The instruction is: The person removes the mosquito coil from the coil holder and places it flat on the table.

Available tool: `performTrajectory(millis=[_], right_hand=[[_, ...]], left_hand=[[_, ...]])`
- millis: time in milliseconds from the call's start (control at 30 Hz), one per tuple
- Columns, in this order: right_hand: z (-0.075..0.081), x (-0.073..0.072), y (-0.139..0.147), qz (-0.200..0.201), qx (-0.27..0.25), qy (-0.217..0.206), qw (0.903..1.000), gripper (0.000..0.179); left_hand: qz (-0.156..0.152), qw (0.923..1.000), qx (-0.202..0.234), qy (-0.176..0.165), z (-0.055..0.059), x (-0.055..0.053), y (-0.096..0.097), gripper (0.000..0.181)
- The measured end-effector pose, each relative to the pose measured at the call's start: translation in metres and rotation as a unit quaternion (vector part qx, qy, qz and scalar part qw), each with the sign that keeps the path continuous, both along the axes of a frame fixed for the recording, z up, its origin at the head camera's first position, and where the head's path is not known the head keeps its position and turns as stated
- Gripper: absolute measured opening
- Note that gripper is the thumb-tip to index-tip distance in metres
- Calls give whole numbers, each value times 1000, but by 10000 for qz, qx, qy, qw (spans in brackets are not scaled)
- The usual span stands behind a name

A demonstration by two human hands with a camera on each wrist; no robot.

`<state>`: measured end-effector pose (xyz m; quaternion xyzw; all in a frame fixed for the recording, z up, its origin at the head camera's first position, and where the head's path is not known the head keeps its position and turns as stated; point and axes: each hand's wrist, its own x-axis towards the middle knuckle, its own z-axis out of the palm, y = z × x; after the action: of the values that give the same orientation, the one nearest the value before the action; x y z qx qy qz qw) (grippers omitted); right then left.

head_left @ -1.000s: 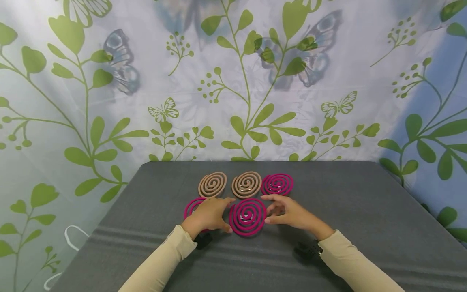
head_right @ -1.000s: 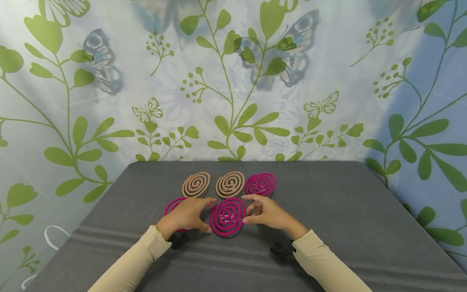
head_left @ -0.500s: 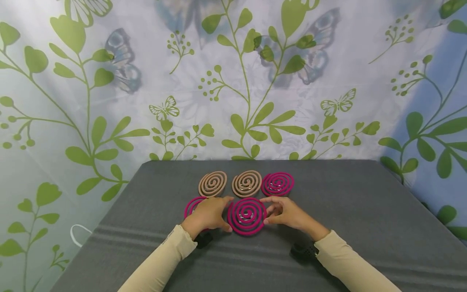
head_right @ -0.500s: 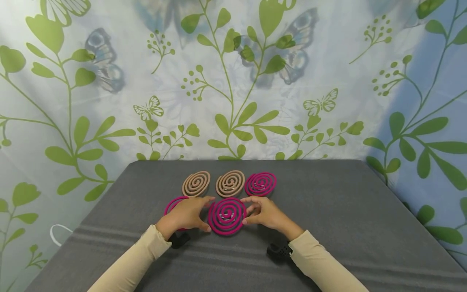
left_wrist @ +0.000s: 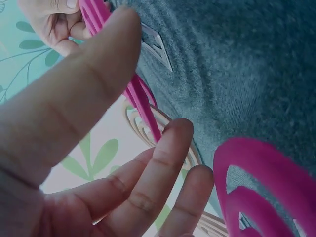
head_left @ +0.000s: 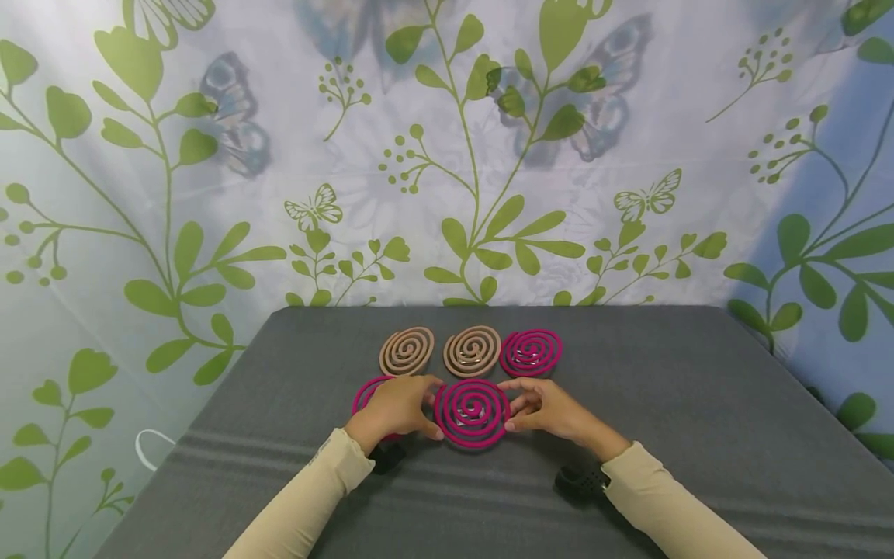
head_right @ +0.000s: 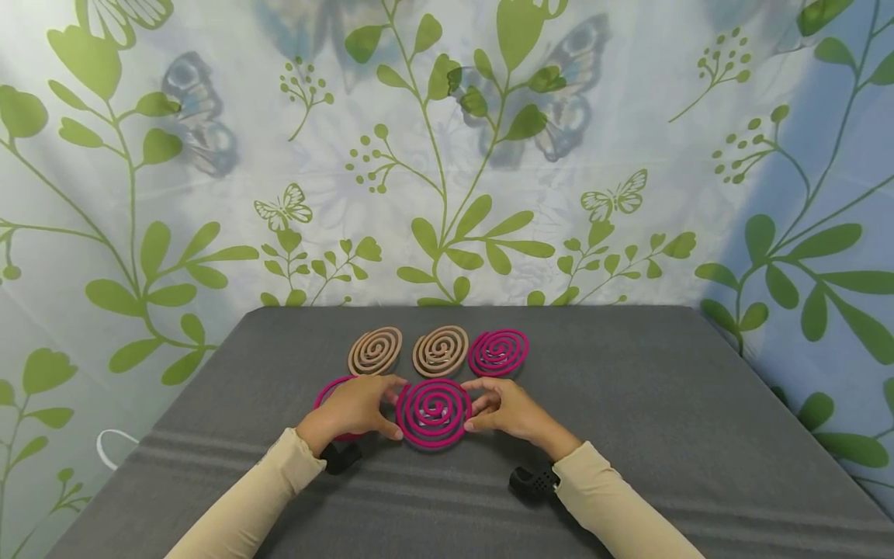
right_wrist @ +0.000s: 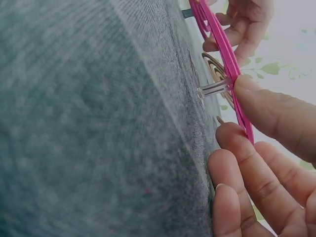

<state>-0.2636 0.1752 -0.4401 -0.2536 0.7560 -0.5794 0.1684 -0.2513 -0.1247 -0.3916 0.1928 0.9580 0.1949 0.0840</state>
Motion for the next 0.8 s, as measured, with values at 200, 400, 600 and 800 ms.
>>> performTrajectory(millis=[200,400,600,800], right_hand=[[-1,-1,0,-2,-64,23,10000,66],[0,-2,3,30,-296,-3,9996,67],[-2,-5,7,64,-483,80,9988,68],[2,-5,12,-182,-477,33,9987,69]], left_hand=[[-129,9992,377,39,3,-2,-5,81],[-260,9971,714,-15,9,-2,-8,80],[-400,9938,1030,117,10,-2,-10,80],[-533,9862,1565,-28,11,-2,-13,80]])
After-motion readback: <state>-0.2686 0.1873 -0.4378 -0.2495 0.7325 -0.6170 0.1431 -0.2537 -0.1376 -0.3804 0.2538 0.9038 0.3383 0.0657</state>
